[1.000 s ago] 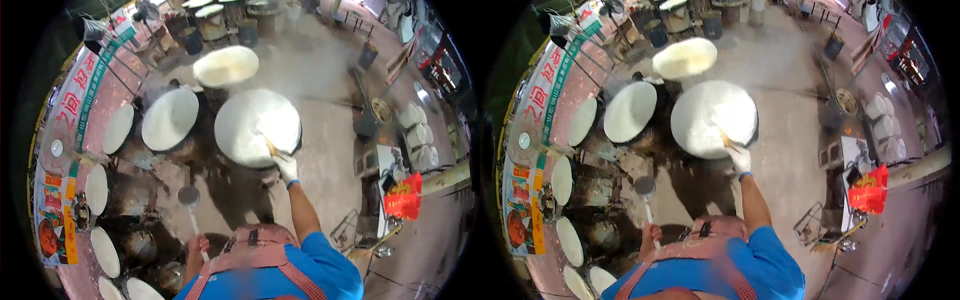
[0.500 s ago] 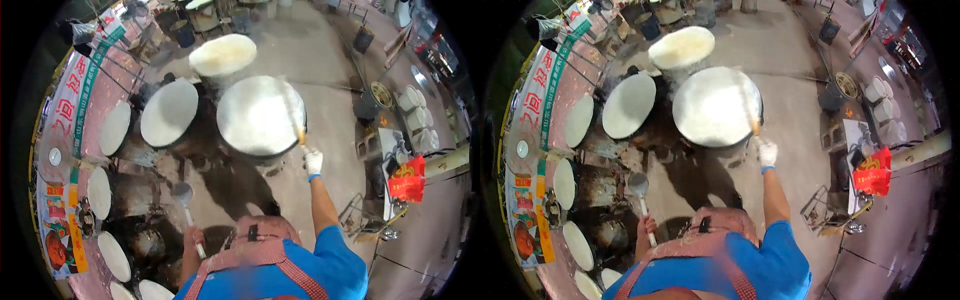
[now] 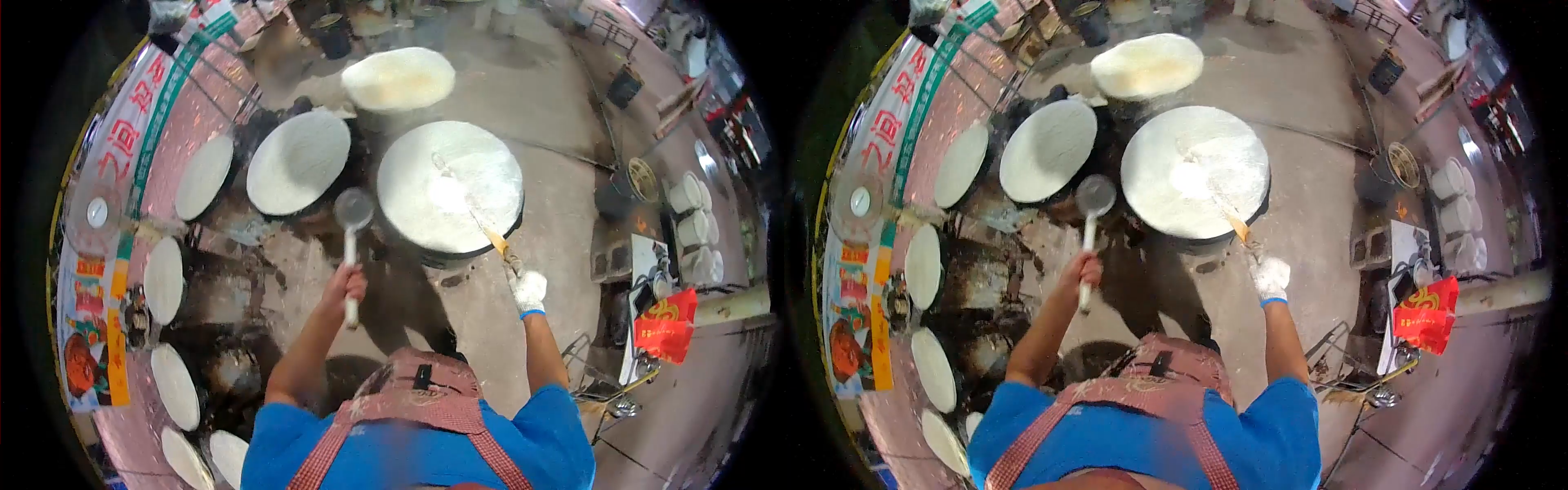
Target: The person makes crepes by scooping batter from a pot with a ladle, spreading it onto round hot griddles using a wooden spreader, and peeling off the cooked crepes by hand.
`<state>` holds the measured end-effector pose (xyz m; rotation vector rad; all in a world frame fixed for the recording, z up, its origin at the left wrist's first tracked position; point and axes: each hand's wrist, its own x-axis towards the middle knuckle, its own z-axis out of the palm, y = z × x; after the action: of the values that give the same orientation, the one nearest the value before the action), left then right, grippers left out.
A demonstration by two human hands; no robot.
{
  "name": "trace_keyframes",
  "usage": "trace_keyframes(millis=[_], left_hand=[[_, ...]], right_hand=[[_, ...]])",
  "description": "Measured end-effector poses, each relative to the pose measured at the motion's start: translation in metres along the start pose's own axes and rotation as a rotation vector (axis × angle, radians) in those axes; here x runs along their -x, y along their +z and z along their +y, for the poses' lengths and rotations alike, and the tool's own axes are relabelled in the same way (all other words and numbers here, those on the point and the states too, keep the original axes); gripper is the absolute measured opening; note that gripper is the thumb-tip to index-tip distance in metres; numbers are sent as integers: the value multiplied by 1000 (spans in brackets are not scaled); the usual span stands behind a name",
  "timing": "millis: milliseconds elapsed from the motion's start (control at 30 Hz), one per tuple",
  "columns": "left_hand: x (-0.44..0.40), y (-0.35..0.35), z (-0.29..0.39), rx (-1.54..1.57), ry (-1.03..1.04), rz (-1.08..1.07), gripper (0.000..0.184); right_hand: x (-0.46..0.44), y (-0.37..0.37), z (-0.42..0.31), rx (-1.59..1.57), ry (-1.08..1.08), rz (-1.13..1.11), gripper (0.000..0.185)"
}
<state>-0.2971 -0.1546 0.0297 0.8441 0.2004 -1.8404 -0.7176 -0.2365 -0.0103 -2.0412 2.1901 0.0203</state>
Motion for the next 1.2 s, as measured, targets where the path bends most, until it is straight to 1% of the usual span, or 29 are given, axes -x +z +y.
trace_keyframes(millis=[33,67,133,200,267,300,333,400,433,467,533,567,600,667,700,733,767,800,833,867,933,967,1000,1067,1100,1133,1167,1200], left_hand=[[-10,20,0,-45,8,37,17],[-16,42,-3,-88,17,72,18],[-21,78,-17,-323,147,102,21],[-36,94,-33,-371,152,109,17],[-54,103,-55,-365,119,140,20],[-74,91,-62,-368,43,77,20],[-68,98,-61,-328,-63,39,17],[-46,82,-40,-132,-263,-54,12],[-26,56,-25,151,-434,-118,9],[-14,21,-25,-146,-87,-319,5],[57,25,-21,-361,-15,30,15],[63,11,-12,-320,-91,-12,17],[65,-2,-3,-264,-162,-60,19],[73,-22,14,54,-336,-145,16],[72,-38,23,220,-414,-192,16],[79,-48,32,386,-487,-247,16],[92,-58,41,407,-427,-202,17],[105,-63,43,461,-411,-218,17],[116,-72,44,514,-406,-218,16],[128,-86,52,571,-378,-220,15],[157,-106,63,509,-197,-78,13],[169,-124,64,492,-95,-68,12],[178,-139,64,475,-5,-54,13],[212,-156,68,419,178,38,13],[221,-169,68,494,207,66,13],[226,-188,68,565,225,91,13],[223,-214,59,596,276,125,13],[241,-220,54,584,406,85,13]], right_hand=[[13,-4,-6,25,-29,-17,30],[22,-1,-3,-27,61,-22,31],[35,5,10,-133,245,-6,32],[64,43,13,-150,88,208,44],[86,78,-15,-4,-133,214,38],[97,65,-50,-60,-59,131,36],[103,47,-79,-121,18,50,35],[117,35,-94,-211,12,123,34],[125,29,-97,-254,5,155,34],[131,15,-101,-271,-71,230,33],[151,-2,-111,-320,-225,365,33],[151,7,-116,-259,-241,288,41],[159,6,-127,-339,-215,321,42],[155,5,-165,-522,-193,422,44],[154,12,-174,-511,-279,431,47],[155,11,-188,-584,-249,339,47],[158,10,-207,-654,-222,238,46],[158,6,-222,-731,-208,135,46],[163,-15,-245,-745,-212,2,45],[152,21,-253,-966,-299,-7,44],[159,2,-301,-1048,-185,-374,32],[162,-2,-328,-1114,-246,-374,25],[157,8,-345,-1195,-305,-354,20],[144,17,-388,-1215,-453,-469,19],[141,9,-418,-1184,-482,-627,19],[151,-12,-459,-1171,-451,-734,19],[132,17,-477,-1084,-542,-749,19],[112,45,-497,-1004,-634,-752,20]])
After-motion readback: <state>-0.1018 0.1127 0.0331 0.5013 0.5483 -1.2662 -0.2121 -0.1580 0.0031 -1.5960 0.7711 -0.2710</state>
